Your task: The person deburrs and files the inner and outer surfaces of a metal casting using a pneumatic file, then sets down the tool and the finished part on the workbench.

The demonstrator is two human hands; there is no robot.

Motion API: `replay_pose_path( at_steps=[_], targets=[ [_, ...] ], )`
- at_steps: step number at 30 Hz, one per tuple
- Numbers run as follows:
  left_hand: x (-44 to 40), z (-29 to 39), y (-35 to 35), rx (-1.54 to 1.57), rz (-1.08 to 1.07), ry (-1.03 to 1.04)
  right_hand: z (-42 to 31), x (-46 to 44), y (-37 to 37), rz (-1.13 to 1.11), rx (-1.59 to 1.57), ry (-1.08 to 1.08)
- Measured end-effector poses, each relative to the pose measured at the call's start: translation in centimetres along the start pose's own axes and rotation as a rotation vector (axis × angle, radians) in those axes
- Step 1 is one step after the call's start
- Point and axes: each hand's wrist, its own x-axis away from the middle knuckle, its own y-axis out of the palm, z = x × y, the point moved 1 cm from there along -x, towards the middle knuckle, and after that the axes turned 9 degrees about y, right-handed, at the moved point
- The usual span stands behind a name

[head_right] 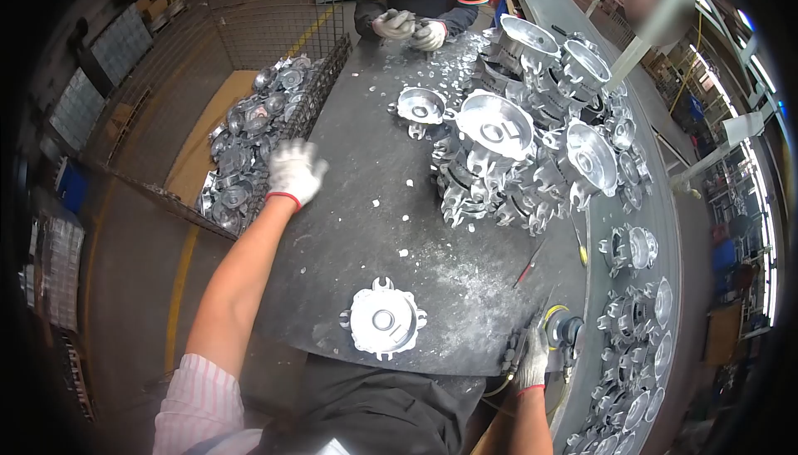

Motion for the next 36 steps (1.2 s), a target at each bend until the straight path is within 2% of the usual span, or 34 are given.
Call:
replay_pose_path(
  at_steps=[1,6,13,19,20,23,26,29,33,36],
  targets=[
    [-0.2,-0.8,1.2,0.013,0.159,-0.167,0.0,0.3,0.2,-0.004,0.005,0.006],
    [0.6,-3.0,2.1,0.216,0.171,-0.069,0.7,-1.4,-0.7,0.012,0.034,-0.057],
    [1.5,-2.0,2.4,0.18,0.23,-0.043,0.8,-1.1,-0.2,0.035,-0.001,-0.067],
    [0.8,-0.5,-0.2,0.32,0.196,-0.02,0.0,0.0,0.2,-0.028,0.007,0.001],
    [0.5,-0.3,0.2,0.477,0.243,-0.03,0.1,-0.3,0.1,-0.016,-0.001,-0.013],
    [0.3,1.5,-1.5,0.646,0.144,-0.055,0.5,-1.2,-0.3,-0.009,-0.027,-0.042],
    [-1.0,2.7,-2.4,0.639,0.146,-0.044,0.3,-0.9,-0.1,-0.034,-0.036,-0.031],
    [-2.7,3.3,-2.7,0.572,0.082,-0.011,0.5,-1.2,-0.4,-0.032,-0.02,-0.02],
    [-3.9,3.3,-2.8,0.432,-0.188,0.03,0.8,-1.7,-1.2,-0.05,-0.008,-0.023],
    [-4.3,2.3,-0.8,0.367,-0.234,-0.02,0.7,-1.4,-0.7,-0.053,-0.022,-0.019]
  ],
)
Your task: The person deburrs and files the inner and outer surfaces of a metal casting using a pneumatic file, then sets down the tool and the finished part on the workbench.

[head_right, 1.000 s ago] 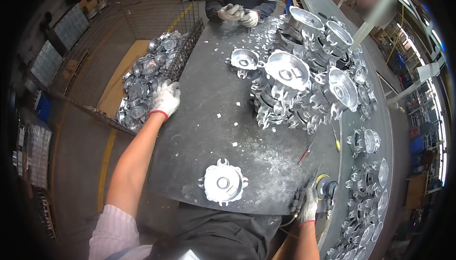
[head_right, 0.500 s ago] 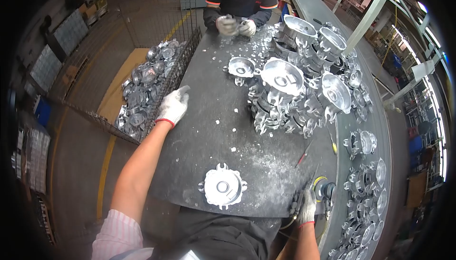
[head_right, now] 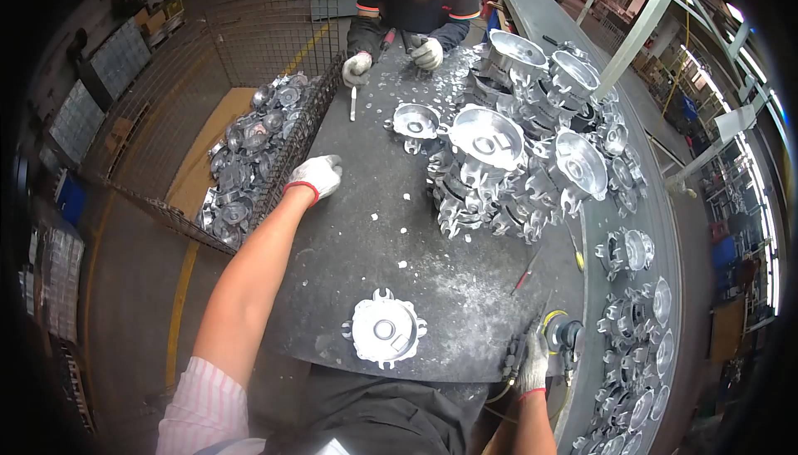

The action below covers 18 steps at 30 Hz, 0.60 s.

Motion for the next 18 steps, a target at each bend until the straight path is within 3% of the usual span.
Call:
replay_pose_path(
  at_steps=[4,7,10,13,18],
  targets=[
    [1.4,-0.9,1.3,0.02,0.062,0.016,0.0,-0.1,-0.3,-0.007,0.009,0.007],
    [2.3,0.4,-0.6,0.05,-0.006,-0.014,0.1,-0.2,-0.2,0.01,-0.032,0.007],
    [1.5,0.2,0.0,0.059,0.086,0.01,-0.1,-0.1,-0.2,-0.033,-0.015,0.02],
    [1.0,0.1,0.4,-0.004,-0.068,-0.028,0.1,-0.2,-0.1,0.023,0.073,-0.047],
    [1.4,0.2,1.0,0.101,0.058,0.08,0.3,-0.5,-0.1,0.035,0.049,-0.075]
  ],
)
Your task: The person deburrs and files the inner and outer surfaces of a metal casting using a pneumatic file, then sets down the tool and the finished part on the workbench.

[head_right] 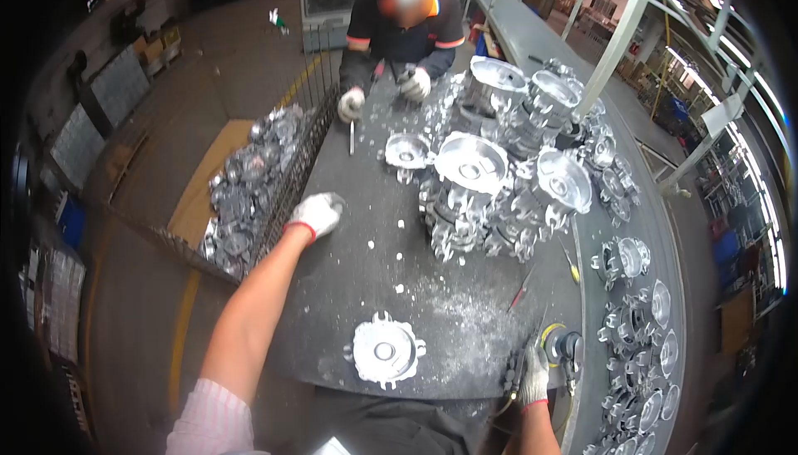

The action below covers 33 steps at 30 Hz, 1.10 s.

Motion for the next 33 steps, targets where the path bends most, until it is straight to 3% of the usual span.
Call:
replay_pose_path(
  at_steps=[10,14,18,25,33],
  targets=[
    [1.8,5.7,-4.6,0.06,0.124,0.114,-0.7,1.5,1.4,-0.04,-0.035,0.013],
    [2.0,4.1,-3.2,0.05,0.108,0.119,-0.5,0.9,0.9,-0.083,-0.027,0.001],
    [4.6,3.4,-2.7,0.005,0.078,0.064,-0.2,0.3,0.8,-0.079,-0.083,-0.009],
    [9.9,-2.1,0.6,-0.314,0.239,-0.119,-1.8,3.3,2.1,-0.093,-0.082,0.009],
    [13.8,-3.7,2.7,-0.004,0.223,-0.296,-1.2,2.1,1.3,-0.143,-0.056,-0.01]
  ],
)
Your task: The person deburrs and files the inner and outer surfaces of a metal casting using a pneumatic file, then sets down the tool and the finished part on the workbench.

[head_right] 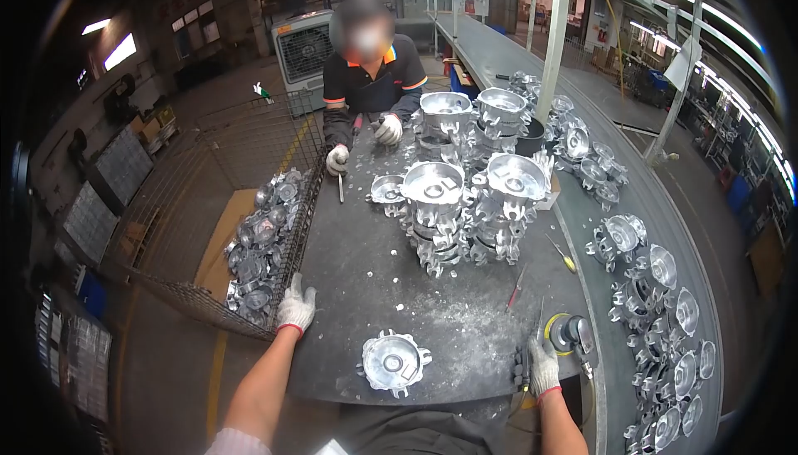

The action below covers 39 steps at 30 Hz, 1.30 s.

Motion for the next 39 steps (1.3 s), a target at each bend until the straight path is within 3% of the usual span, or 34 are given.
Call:
replay_pose_path(
  at_steps=[27,39],
  targets=[
    [1.0,2.5,-1.4,0.013,0.002,-0.097,0.3,-0.3,-0.2,0.013,-0.031,0.002],
    [0.6,1.6,-0.5,-0.024,0.056,-0.042,0.3,-0.6,-0.4,-0.009,-0.019,0.004]
  ],
)
